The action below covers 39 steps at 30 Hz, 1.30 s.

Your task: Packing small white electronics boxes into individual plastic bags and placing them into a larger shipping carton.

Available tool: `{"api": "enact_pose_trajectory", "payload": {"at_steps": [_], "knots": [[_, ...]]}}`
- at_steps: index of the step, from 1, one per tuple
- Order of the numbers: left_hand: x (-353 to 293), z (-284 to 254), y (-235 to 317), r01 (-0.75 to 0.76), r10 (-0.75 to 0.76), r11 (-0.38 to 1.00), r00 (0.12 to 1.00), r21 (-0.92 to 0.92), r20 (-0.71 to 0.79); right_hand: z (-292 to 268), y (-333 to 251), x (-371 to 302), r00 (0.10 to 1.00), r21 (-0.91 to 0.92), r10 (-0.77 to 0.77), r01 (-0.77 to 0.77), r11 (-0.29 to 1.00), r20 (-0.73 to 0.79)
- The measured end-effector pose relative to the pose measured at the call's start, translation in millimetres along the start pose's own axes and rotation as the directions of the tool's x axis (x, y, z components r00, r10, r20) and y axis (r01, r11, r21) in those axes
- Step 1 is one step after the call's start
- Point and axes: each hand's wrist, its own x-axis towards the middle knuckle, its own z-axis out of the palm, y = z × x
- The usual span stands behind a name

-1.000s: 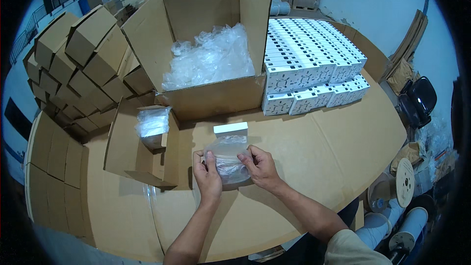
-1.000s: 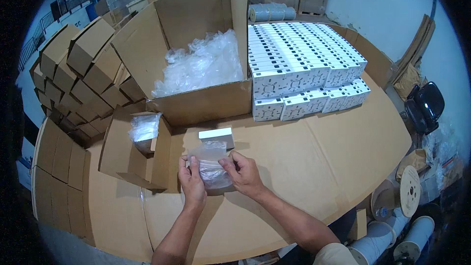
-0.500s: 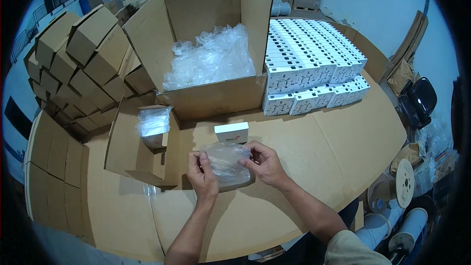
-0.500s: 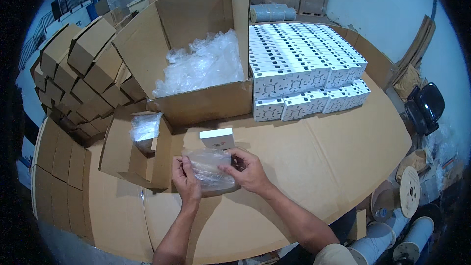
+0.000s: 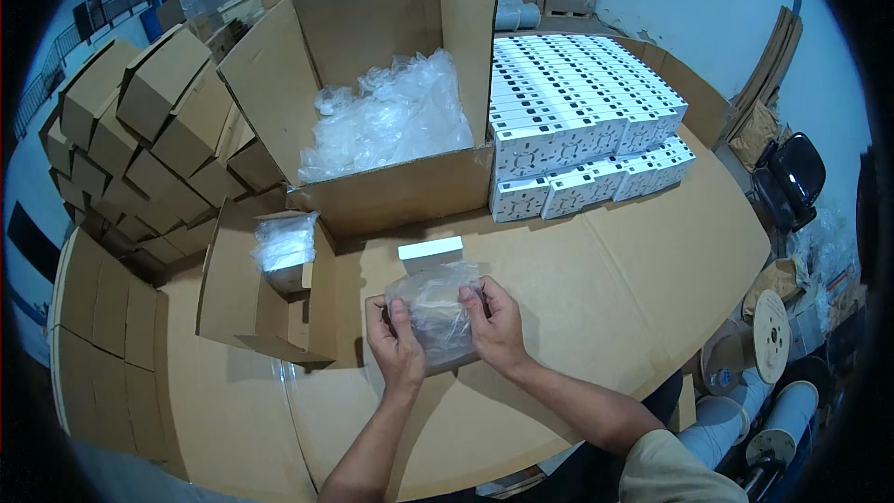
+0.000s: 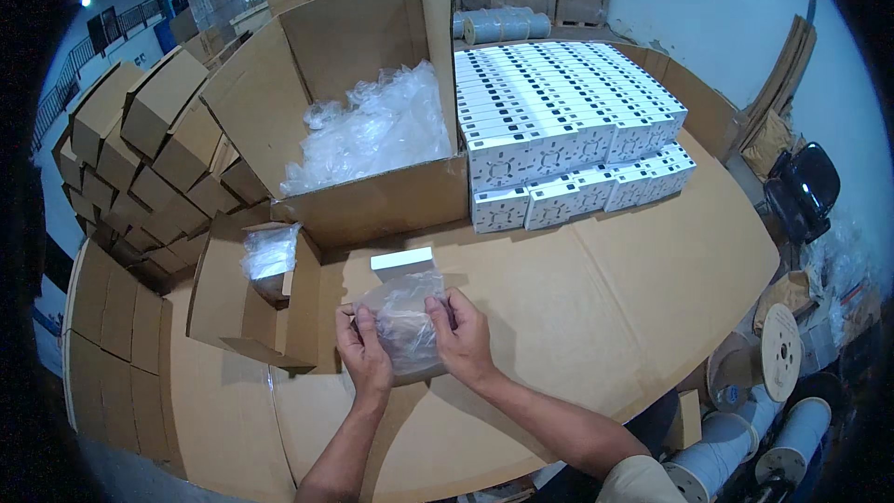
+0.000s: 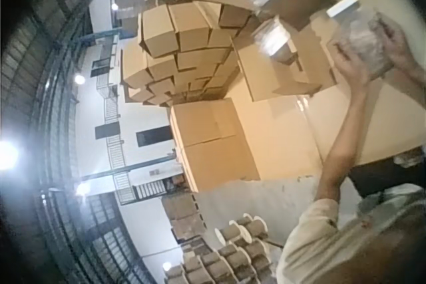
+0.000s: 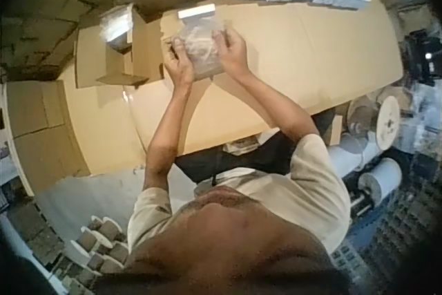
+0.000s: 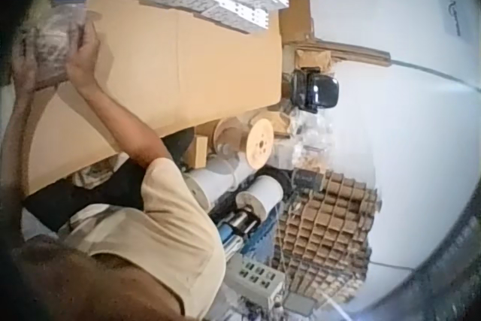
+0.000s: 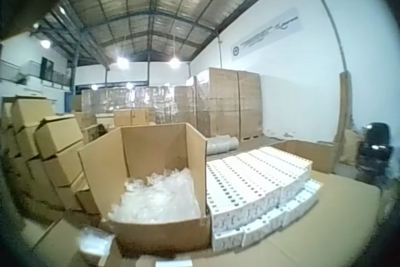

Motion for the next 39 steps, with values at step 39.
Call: {"api": "enact_pose_trajectory", "payload": {"at_steps": [39], "knots": [[10.7, -11.3, 12.7, 0.211, -0.181, 0.976, 0.927, -0.057, 0.328, -11.6, -61.2, 38.7, 0.672, -0.568, -0.527, 0.733, 0.373, 0.521]]}}
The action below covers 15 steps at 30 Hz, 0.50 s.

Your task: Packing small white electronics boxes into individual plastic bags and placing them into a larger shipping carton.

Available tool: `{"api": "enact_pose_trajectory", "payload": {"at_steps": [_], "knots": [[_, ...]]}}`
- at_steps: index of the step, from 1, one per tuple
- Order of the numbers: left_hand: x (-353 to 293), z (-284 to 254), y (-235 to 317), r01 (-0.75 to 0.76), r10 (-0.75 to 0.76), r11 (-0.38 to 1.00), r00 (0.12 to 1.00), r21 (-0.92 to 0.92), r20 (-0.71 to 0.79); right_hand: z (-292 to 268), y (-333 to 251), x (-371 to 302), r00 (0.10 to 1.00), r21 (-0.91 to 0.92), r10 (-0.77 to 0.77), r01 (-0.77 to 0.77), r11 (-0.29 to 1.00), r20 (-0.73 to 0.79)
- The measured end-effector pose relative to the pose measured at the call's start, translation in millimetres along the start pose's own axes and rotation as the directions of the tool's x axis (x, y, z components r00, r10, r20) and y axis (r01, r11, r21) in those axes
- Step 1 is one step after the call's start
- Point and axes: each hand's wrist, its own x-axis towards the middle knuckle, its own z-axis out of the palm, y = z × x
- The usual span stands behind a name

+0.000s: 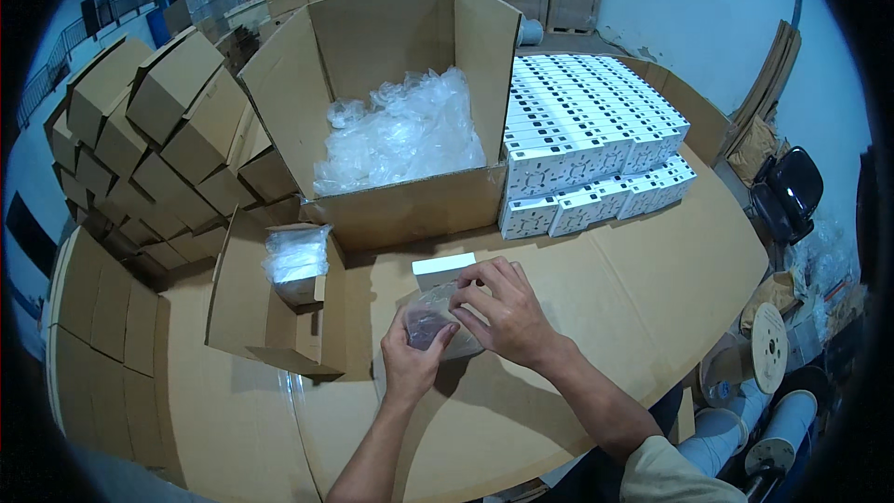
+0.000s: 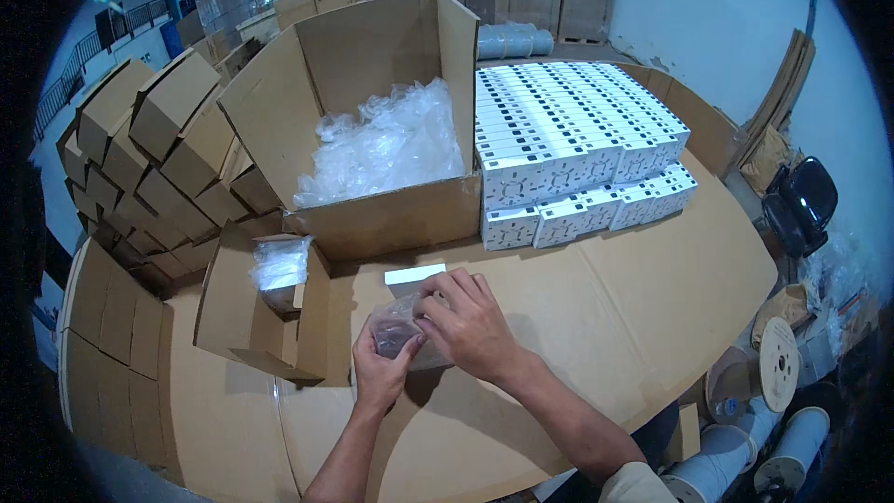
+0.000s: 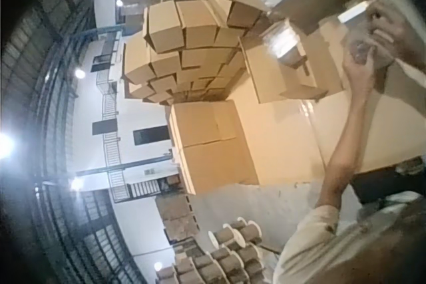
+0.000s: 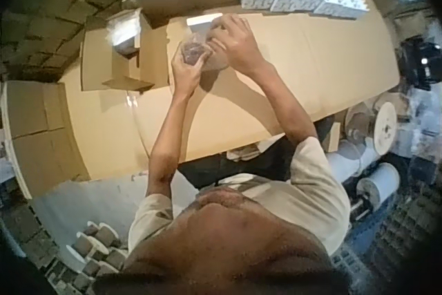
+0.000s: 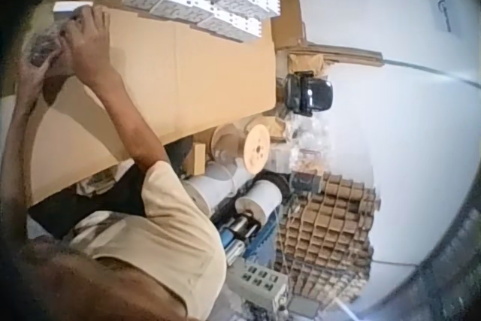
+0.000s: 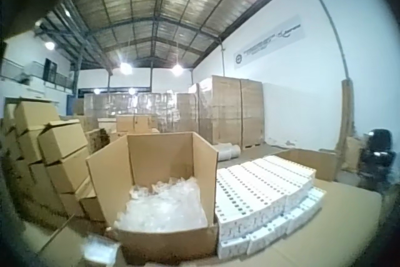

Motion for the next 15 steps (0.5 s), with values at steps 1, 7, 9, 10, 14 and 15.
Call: {"api": "enact_pose_trajectory", "payload": {"at_steps": [1, 7, 9, 10, 14, 15], "knots": [[0.8, -0.3, -3.1, -0.004, 0.004, 1.0, 1.0, 0.021, -0.029, -2.7, -2.2, 2.6, 0.999, 0.005, -0.019, 0.019, 1.0, 0.033], [-2.0, -2.4, -6.3, 0.069, -0.069, 0.993, 0.998, 0.095, -0.008, -11.2, -4.5, 14.2, 0.957, 0.112, -0.066, 0.036, 0.993, 0.283], [-2.0, -2.1, -5.1, 0.056, -0.058, 0.992, 0.998, 0.109, 0.014, -9.8, -2.9, 16.3, 0.938, 0.132, -0.052, 0.007, 0.991, 0.341], [-1.2, -2.8, -4.8, 0.075, -0.084, 0.987, 0.995, 0.142, 0.06, -6.3, 1.3, 15.8, 0.924, 0.134, -0.076, 0.027, 0.991, 0.375], [-2.3, -11.0, -17.0, 0.038, -0.063, 0.989, 0.983, 0.141, 0.171, -13.6, -6.5, 26.6, 0.846, 0.167, -0.085, -0.004, 0.986, 0.526], [-3.1, -11.7, -19.7, 0.039, -0.063, 0.989, 0.984, 0.143, 0.168, -13.5, -5.6, 29.4, 0.846, 0.17, -0.089, -0.002, 0.985, 0.526]]}}
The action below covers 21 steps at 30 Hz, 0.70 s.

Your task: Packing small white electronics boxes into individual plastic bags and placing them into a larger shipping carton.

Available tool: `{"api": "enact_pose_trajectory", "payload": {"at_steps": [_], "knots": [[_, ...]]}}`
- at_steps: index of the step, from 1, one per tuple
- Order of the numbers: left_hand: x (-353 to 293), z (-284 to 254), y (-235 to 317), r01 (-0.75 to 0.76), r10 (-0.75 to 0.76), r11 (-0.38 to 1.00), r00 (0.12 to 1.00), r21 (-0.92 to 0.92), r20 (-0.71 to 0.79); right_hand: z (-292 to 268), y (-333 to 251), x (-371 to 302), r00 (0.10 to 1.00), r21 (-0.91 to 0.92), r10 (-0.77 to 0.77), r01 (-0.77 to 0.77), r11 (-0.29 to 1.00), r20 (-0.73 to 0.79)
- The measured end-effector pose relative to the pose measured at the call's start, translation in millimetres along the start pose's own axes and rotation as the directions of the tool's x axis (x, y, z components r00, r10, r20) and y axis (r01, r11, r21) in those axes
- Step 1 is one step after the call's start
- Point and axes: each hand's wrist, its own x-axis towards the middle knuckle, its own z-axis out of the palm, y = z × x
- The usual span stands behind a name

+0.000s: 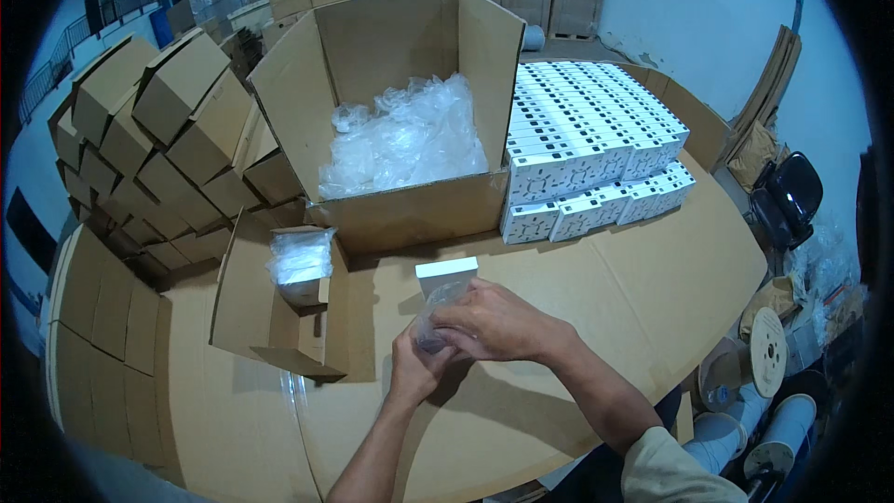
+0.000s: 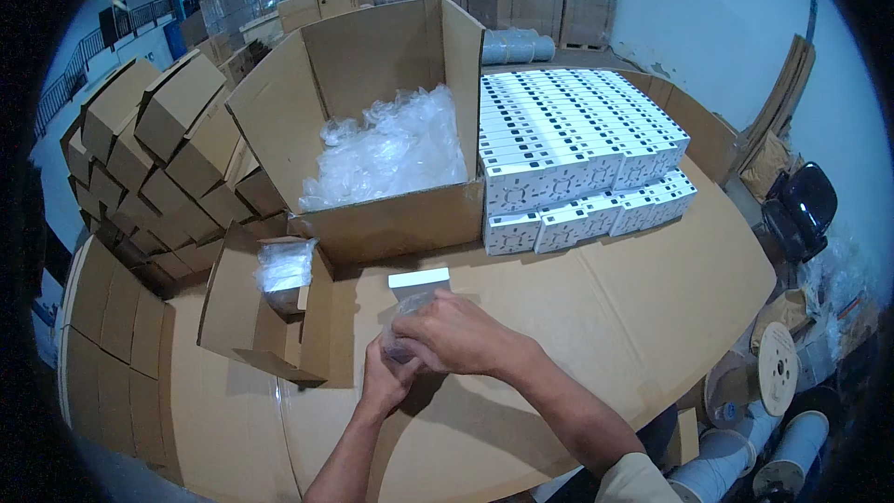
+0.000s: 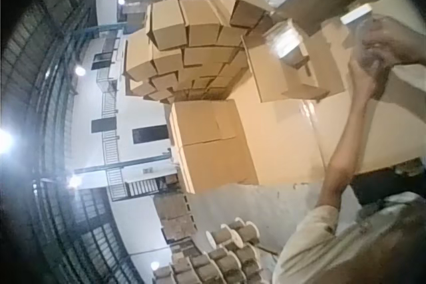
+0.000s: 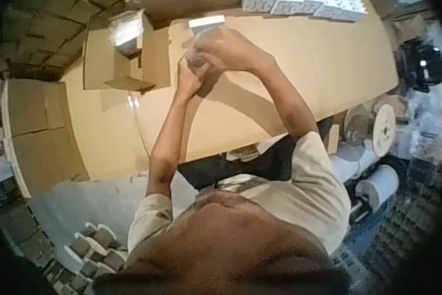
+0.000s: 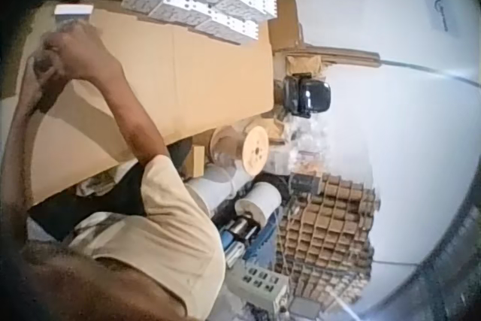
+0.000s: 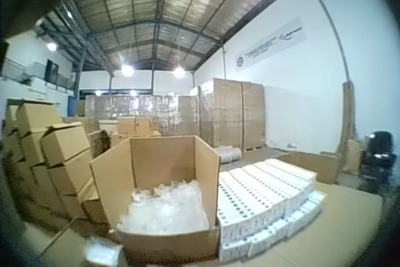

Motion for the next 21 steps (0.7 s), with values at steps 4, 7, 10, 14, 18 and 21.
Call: {"api": "enact_pose_trajectory", "payload": {"at_steps": [4, 7, 10, 14, 18, 21], "knots": [[2.8, -1.1, 1.6, 0.122, -0.129, 0.982, 0.991, -0.144, -0.039, 2.3, 9.8, -0.2, 0.964, 0.267, 0.129, -0.064, 0.962, -0.234], [5.4, 0.4, 2.7, 0.15, -0.154, 0.983, 0.988, -0.103, -0.032, 18.8, 34.8, -6.5, 0.766, 0.607, 0.368, 0.035, 0.794, -0.527], [8.8, 1.3, 6.2, 0.111, -0.114, 0.991, 0.993, -0.079, -0.038, 39.3, 64.6, -18.5, 0.627, 0.688, 0.503, 0.073, 0.722, -0.595], [7.9, -3.4, 0.9, 0.128, -0.133, 0.987, 0.99, -0.098, -0.048, 53.8, 69.7, -22.5, 0.76, 0.637, 0.457, -0.073, 0.768, -0.463], [8.5, -1.7, 7.3, 0.132, -0.139, 0.986, 0.988, -0.101, -0.07, 63.8, 79.1, -20.6, 0.778, 0.723, 0.509, -0.104, 0.683, -0.369], [8.8, -3.4, 6.6, 0.098, -0.103, 0.991, 0.994, -0.088, -0.049, 68.4, 86.9, -18.9, 0.748, 0.707, 0.518, -0.092, 0.701, -0.416]]}}
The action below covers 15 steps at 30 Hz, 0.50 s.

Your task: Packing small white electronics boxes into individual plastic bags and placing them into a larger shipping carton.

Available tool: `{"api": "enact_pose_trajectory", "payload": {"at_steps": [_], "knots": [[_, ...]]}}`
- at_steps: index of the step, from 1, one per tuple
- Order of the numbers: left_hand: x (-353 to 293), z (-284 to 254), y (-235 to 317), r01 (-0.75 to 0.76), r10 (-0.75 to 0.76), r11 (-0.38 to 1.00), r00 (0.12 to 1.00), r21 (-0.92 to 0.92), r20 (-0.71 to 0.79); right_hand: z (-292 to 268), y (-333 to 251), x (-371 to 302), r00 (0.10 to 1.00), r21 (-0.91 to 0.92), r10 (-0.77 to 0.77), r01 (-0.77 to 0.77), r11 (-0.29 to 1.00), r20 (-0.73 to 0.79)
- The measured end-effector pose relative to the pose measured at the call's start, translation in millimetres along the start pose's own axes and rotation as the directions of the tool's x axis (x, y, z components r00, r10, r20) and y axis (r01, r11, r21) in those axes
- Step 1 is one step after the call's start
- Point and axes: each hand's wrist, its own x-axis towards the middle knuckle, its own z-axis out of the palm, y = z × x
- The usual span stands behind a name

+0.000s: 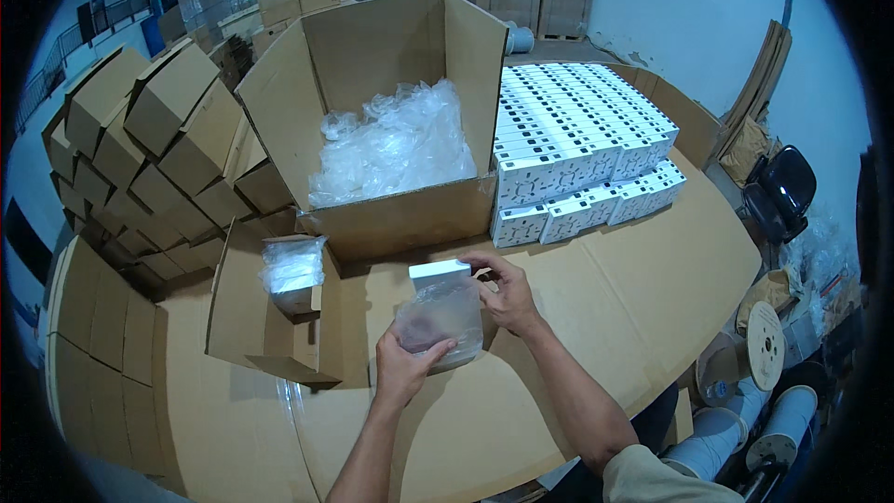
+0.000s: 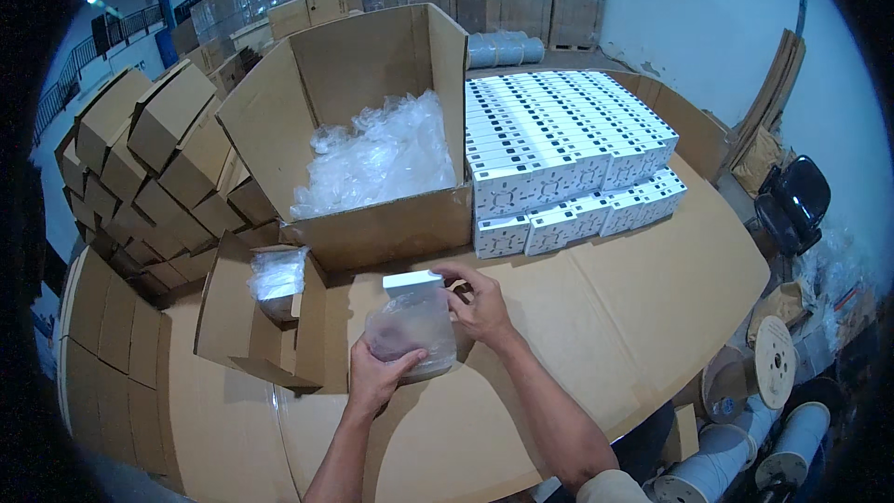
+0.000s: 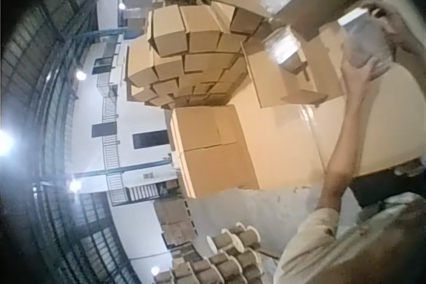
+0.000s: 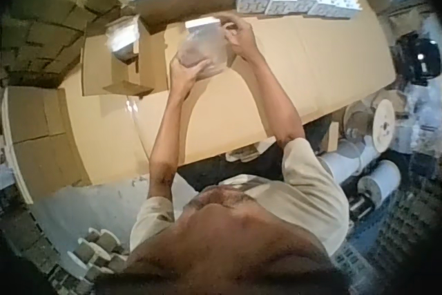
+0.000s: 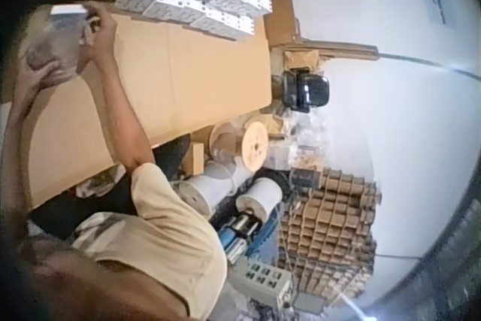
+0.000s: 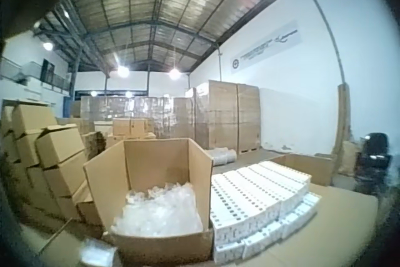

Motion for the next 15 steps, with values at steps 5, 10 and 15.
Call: {"api": "enact_pose_trajectory", "payload": {"at_steps": [5, 10, 15], "knots": [[-1.7, 1.1, 7.1, -0.026, 0.026, 0.999, 1.0, 0.027, 0.001, -0.8, -6.0, 2.9, 0.974, 0.186, -0.07, 0.112, 0.976, -0.217], [-0.6, 1.7, -1.1, -0.029, 0.029, 0.997, 0.999, 0.068, 0.014, -7.7, -29.5, -0.3, 0.925, 0.413, -0.037, 0.204, 0.888, -0.378], [0.1, 0.7, -4.6, -0.041, 0.04, 0.998, 0.999, 0.046, 0.025, -9.7, -33.5, -5.8, 0.952, 0.422, -0.026, 0.159, 0.892, -0.304]]}}
